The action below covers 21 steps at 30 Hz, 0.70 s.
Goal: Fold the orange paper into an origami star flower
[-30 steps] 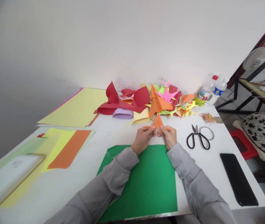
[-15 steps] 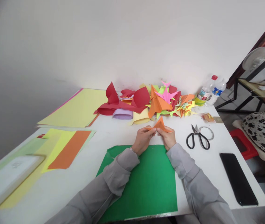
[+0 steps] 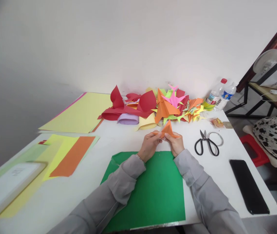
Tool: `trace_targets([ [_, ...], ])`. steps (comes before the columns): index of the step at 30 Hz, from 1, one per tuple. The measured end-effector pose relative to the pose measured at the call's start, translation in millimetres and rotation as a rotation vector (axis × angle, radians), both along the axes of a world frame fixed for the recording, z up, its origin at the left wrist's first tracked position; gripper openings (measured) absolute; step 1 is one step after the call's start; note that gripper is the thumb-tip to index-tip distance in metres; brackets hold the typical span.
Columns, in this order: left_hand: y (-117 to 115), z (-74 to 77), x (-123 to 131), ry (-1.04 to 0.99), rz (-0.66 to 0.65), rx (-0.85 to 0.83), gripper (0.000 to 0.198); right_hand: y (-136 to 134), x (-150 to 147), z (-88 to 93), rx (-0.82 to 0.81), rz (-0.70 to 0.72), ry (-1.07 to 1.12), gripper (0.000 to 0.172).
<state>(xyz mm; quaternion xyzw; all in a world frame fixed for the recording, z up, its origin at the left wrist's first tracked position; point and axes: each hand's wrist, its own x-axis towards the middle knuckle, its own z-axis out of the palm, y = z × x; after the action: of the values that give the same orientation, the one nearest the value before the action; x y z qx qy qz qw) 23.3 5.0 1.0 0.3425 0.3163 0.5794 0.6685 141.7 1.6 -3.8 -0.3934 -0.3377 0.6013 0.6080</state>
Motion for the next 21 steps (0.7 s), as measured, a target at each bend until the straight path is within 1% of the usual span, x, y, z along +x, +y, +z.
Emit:
trace_targets([
  [6,1.8,-2.3,1.1,-0.012,0.015,-0.064,0.027,1.6,1.3,-2.1,-0.009,-0.013,0.005,0.022],
  [12,3.0,0.2,-0.7,-0.022,0.067,-0.087,0.025,2.0,1.8,1.8,-0.044,-0.052,0.061,0.022],
  [17,4.4,-3.2,0.4,0.043,0.092,-0.062,0.022,1.2,1.3,5.9,-0.050,-0.047,0.045,0.023],
  [21,5.8,-8.8,0.8,0.134,0.108,0.028,0.019,0.7,0.5,5.8,-0.043,-0.049,0.032,0.025],
])
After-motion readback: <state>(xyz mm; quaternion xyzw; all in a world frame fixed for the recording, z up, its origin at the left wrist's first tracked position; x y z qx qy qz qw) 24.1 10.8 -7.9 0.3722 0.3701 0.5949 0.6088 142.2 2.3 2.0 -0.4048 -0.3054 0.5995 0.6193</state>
